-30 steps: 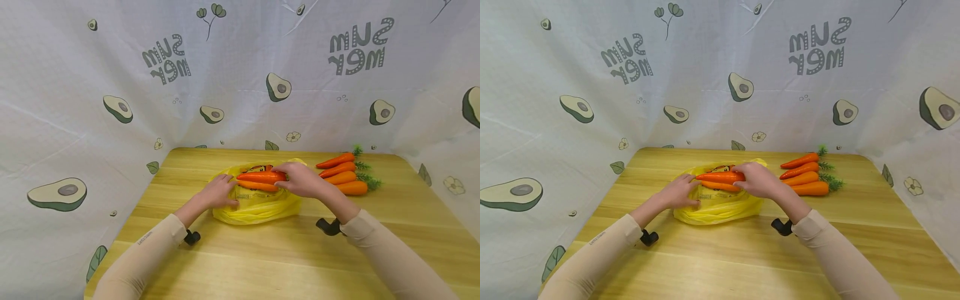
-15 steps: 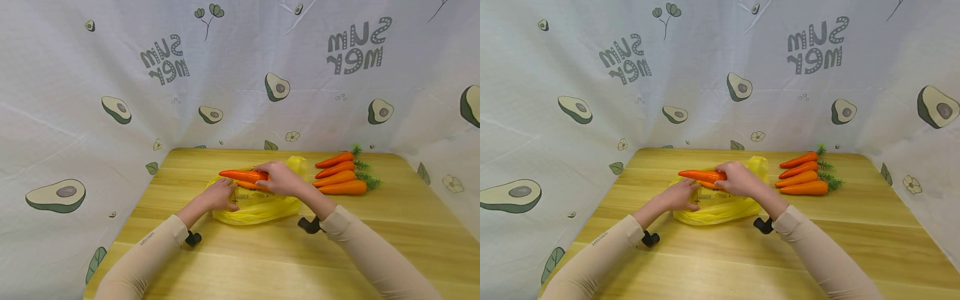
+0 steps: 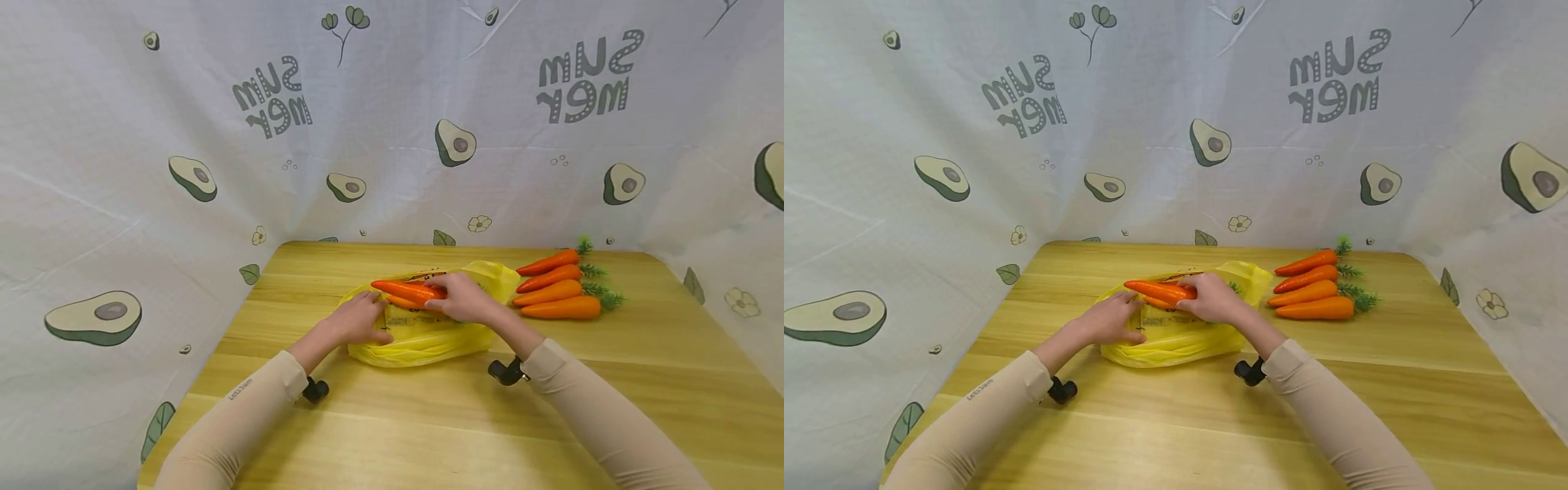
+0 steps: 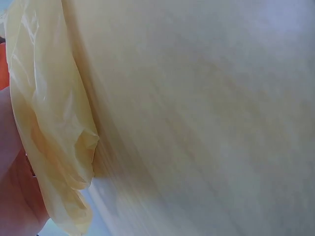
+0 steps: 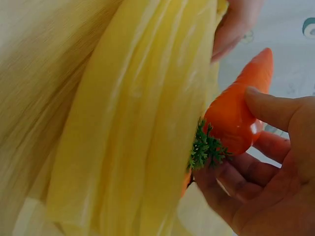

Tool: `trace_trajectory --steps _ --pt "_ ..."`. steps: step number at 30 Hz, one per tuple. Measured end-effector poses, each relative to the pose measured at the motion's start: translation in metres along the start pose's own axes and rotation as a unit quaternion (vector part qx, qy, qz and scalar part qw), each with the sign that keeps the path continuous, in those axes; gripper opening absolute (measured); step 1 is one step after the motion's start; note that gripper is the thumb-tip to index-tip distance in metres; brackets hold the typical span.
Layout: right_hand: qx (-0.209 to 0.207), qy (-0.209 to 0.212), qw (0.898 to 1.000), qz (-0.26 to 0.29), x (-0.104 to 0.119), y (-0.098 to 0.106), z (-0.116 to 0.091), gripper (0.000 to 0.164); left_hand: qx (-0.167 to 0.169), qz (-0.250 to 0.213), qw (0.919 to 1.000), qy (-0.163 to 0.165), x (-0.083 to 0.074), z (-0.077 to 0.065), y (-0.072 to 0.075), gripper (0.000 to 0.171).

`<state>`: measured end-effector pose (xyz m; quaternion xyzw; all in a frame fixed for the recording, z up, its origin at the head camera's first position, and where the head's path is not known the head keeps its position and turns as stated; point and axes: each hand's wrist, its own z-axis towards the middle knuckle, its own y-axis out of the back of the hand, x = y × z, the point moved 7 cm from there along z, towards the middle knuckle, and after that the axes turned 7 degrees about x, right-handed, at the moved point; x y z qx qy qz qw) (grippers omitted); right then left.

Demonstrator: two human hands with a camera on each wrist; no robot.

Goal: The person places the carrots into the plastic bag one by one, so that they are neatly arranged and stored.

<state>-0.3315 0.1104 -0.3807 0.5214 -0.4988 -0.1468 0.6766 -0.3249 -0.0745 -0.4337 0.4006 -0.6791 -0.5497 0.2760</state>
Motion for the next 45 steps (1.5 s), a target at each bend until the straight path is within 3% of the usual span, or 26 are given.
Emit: trace_trajectory --steps 5,11,21,35,42,45 --pt "0.012 -0.008 1.0 0.01 -0.017 -0.002 -0.002 0.046 0.007 -0.006 0.9999 -0.003 0.002 -0.001 0.0 0.082" --pt "0.001 0.005 1.0 0.008 -0.02 0.003 -0.008 0.047 0.013 -0.022 0.9997 -0.003 0.004 -0.001 -0.001 0.082" --pt "-0.036 0.033 0.995 -0.093 -0.018 0.0 -0.019 0.04 0.036 -0.056 0.9977 -0.004 0.007 -0.004 -0.005 0.087" --pt "-0.048 0.008 0.989 -0.142 -0.018 -0.014 -0.023 0.043 0.026 -0.036 0.999 -0.002 0.007 -0.005 -0.003 0.093" --pt "-0.053 0.011 0.981 -0.188 -0.021 -0.02 -0.022 0.048 0.03 -0.025 0.9992 0.006 0.007 -0.004 -0.004 0.094" --pt "-0.061 0.006 0.983 -0.174 -0.024 -0.022 -0.022 0.045 0.033 -0.024 0.9991 0.011 0.006 -0.004 -0.004 0.094"
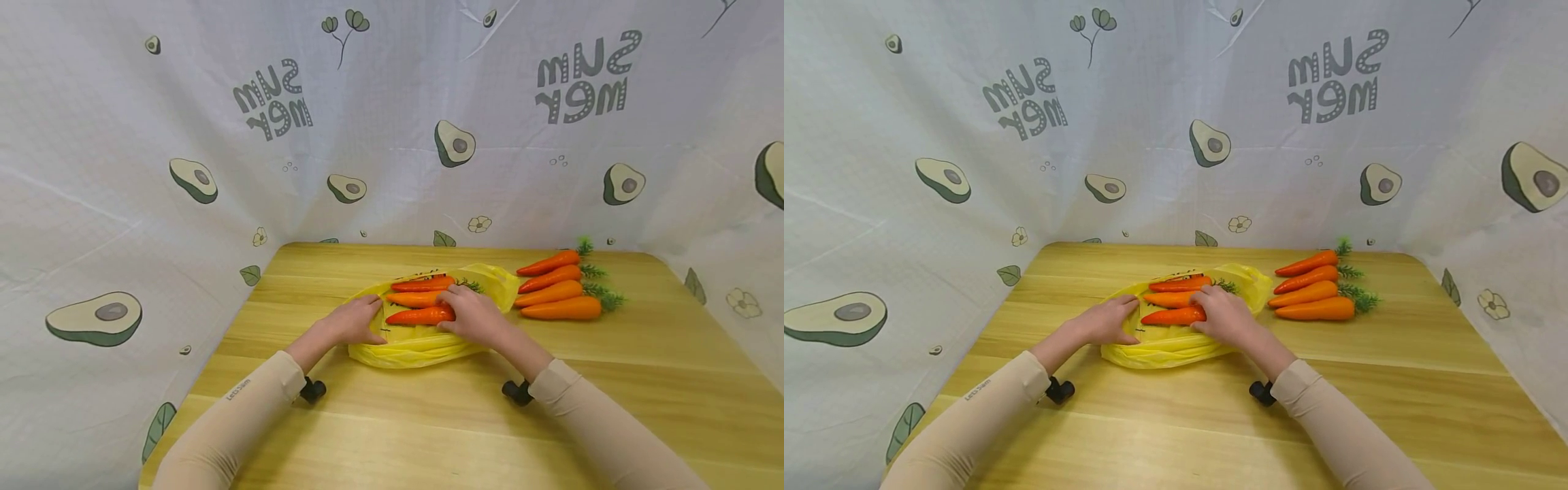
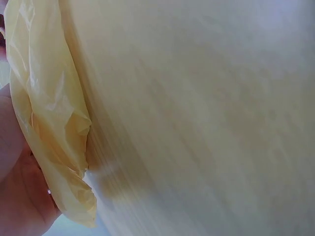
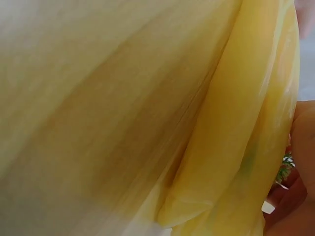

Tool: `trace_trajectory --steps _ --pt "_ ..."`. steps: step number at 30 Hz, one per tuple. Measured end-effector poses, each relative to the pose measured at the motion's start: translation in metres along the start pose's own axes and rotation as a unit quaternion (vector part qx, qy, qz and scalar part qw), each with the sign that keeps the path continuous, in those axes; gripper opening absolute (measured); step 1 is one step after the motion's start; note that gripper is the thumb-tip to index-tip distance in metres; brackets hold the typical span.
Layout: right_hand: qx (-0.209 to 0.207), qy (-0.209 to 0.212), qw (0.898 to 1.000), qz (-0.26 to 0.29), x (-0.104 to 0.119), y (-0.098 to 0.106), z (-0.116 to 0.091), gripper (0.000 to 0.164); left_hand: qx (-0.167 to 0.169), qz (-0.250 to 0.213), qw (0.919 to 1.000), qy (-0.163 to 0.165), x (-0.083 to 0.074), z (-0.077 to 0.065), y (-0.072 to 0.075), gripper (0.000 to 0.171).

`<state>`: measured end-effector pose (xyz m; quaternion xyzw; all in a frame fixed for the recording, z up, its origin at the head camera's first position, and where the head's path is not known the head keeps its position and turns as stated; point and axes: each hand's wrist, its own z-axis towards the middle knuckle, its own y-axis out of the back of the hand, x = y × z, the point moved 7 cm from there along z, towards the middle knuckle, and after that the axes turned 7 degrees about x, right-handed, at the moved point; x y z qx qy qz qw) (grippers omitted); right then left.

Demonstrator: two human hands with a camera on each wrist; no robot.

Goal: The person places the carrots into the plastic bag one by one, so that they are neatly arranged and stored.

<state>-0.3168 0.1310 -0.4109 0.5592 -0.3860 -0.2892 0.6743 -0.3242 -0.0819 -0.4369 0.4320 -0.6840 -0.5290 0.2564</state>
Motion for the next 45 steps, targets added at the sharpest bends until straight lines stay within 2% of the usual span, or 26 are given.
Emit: trace_trajectory --steps 9,25,32,38,45 --pt "-0.017 -0.007 1.0 -0.001 -0.005 0.001 -0.001 0.038 0.008 0.002 1.0 0.005 -0.001 -0.001 0.0 0.094" --pt "-0.006 -0.01 1.0 0.011 0.001 0.005 -0.002 0.035 0.011 -0.002 0.9998 0.013 0.001 -0.001 -0.004 0.093" --pt "0.018 -0.011 0.999 0.036 -0.003 0.006 -0.003 0.039 0.014 -0.007 0.9997 0.016 0.002 0.001 -0.004 0.093" --pt "0.023 -0.007 0.995 0.097 -0.009 0.019 -0.006 0.034 0.011 0.0 0.9999 0.011 0.002 0.002 -0.005 0.093" --pt "-0.013 0.006 0.991 0.131 -0.012 0.043 -0.015 0.025 0.009 0.001 0.9999 0.005 0.002 0.001 -0.003 0.093"
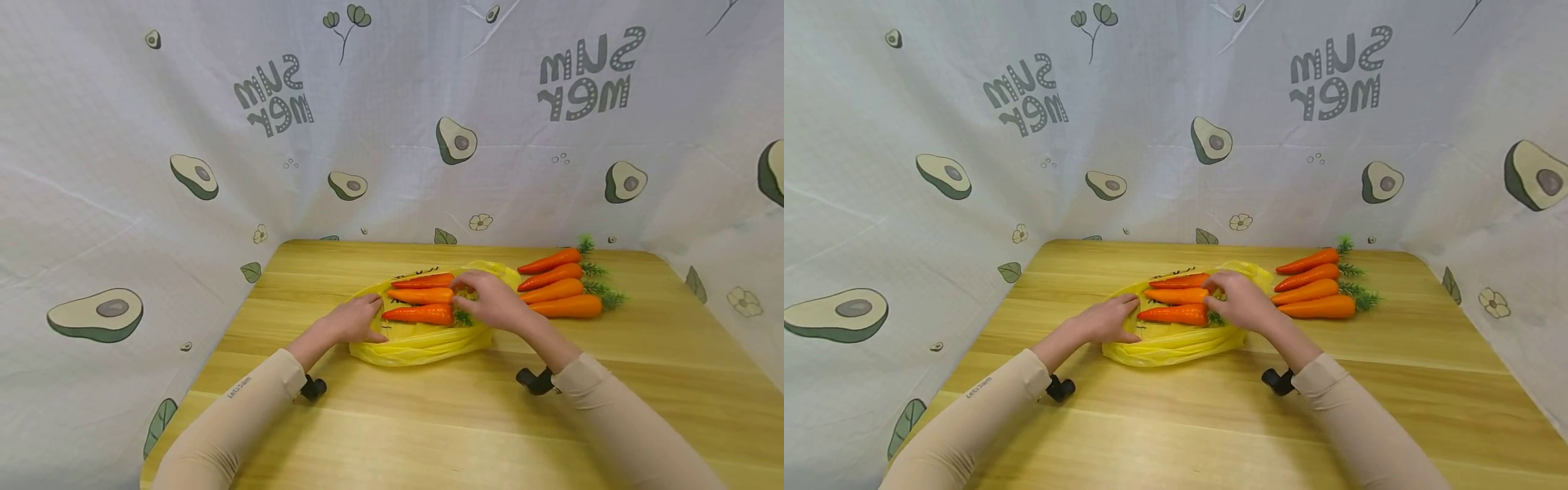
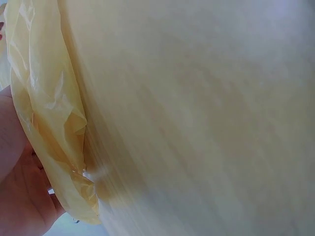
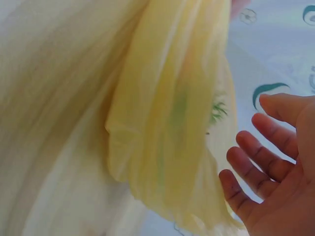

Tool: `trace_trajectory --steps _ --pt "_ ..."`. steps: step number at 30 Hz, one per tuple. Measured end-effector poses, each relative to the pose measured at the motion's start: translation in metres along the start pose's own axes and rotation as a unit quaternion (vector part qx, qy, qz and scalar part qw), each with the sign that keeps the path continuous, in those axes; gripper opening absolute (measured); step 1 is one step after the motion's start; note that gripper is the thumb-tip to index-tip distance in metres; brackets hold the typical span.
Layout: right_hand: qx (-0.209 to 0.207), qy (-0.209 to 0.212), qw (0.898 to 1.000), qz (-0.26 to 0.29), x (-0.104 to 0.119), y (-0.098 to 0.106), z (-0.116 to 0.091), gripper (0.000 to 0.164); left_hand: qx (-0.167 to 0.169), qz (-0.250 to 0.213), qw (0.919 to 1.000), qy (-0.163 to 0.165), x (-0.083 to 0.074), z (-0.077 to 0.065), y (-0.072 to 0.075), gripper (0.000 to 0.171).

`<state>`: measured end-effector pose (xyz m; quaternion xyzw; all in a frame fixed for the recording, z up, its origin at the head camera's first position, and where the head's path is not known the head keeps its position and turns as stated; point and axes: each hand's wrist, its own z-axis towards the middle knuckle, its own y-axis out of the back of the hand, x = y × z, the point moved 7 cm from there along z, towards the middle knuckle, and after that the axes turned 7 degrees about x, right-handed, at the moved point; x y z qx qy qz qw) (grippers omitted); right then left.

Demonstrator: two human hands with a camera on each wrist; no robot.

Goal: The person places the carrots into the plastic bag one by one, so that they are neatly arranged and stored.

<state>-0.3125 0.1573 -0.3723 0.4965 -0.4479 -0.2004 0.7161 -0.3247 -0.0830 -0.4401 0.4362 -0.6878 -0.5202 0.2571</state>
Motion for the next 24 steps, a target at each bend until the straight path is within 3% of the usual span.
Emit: trace_trajectory --steps 10,24 --pt "-0.051 0.023 0.998 0.002 -0.007 0.034 -0.017 0.024 -0.003 0.003 1.0 0.001 0.0 0.0 0.0 0.093" --pt "-0.076 0.018 0.997 -0.007 -0.033 0.068 -0.041 0.028 -0.007 0.011 0.9999 -0.006 0.001 0.001 -0.001 0.092"
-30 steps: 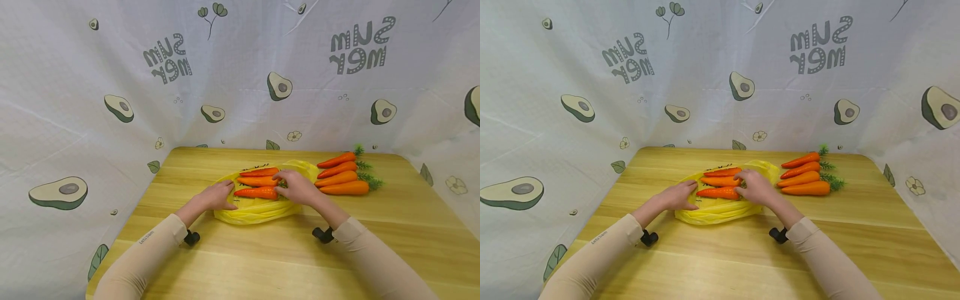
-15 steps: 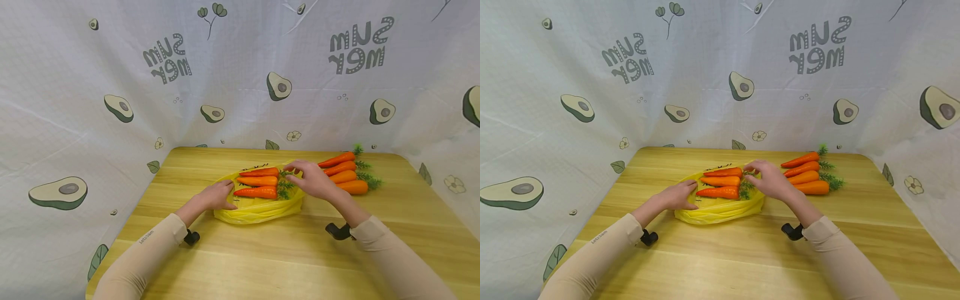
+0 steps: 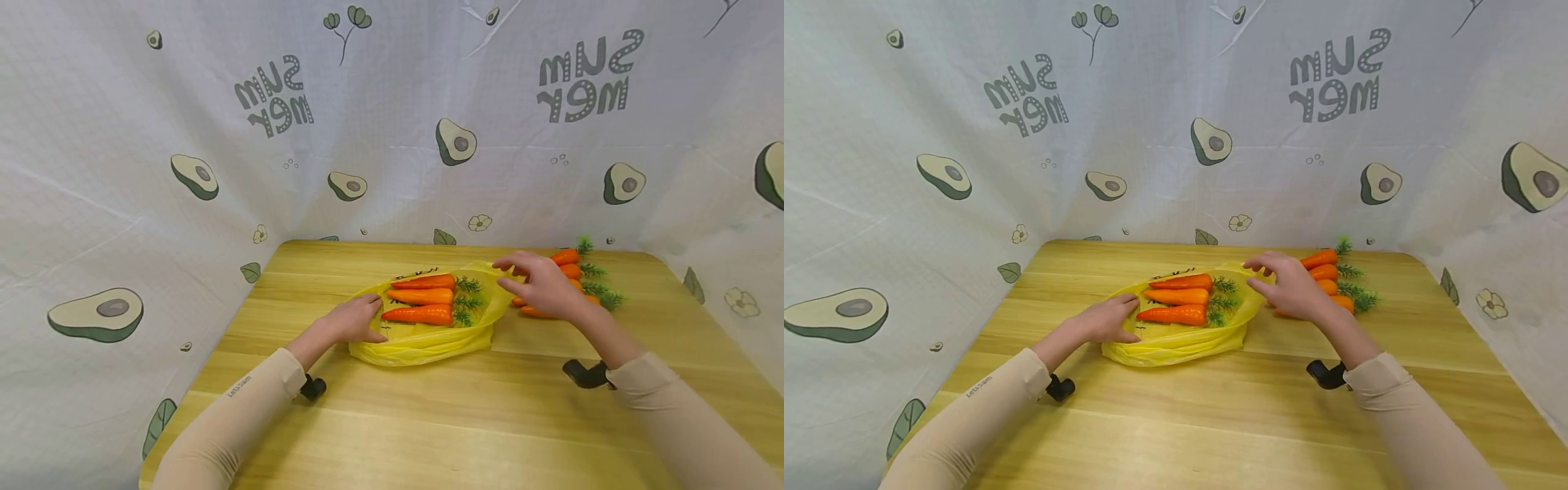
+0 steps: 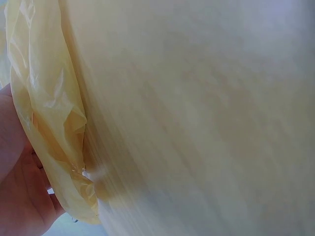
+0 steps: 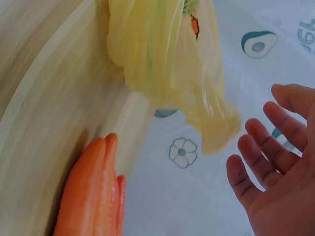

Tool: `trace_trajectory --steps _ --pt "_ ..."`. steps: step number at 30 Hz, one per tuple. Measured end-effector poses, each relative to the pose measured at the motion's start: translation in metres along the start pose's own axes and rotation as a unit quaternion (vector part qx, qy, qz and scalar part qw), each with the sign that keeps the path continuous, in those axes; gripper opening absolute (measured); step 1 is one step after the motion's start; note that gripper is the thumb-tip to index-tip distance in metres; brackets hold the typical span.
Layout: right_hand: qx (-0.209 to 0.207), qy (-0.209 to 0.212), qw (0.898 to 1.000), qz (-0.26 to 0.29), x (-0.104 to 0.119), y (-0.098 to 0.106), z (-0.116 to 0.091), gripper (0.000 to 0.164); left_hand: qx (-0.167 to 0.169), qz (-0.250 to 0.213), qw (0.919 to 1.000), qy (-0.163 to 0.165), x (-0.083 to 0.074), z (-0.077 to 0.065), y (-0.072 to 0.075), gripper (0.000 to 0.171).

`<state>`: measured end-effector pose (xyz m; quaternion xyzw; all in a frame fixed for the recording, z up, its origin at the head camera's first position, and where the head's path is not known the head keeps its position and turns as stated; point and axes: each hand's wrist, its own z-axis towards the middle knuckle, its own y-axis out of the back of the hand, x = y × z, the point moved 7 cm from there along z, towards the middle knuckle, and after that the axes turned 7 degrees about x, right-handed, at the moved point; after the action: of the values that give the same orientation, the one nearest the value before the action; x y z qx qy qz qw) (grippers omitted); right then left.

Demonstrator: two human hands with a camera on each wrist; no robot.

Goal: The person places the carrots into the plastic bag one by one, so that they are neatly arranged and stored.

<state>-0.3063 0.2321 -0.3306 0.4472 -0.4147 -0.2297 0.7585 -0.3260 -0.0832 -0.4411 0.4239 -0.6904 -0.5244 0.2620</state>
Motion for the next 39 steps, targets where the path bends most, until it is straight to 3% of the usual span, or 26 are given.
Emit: trace_trajectory --steps 7,11,20,39 --pt "0.05 -0.053 0.997 0.01 -0.018 0.006 -0.014 0.044 -0.002 0.003 1.0 -0.003 0.0 0.0 0.0 0.092" --pt "0.07 -0.061 0.996 0.02 -0.028 0.008 -0.022 0.051 -0.003 -0.001 1.0 -0.002 0.0 0.0 0.001 0.092" --pt "0.061 -0.087 0.994 -0.011 -0.054 0.016 -0.04 0.055 0.002 0.0 1.0 0.004 0.0 0.0 0.001 0.093" --pt "0.1 -0.14 0.984 -0.035 -0.093 0.017 -0.07 0.071 -0.003 0.019 0.9998 0.002 0.002 0.0 0.0 0.092"
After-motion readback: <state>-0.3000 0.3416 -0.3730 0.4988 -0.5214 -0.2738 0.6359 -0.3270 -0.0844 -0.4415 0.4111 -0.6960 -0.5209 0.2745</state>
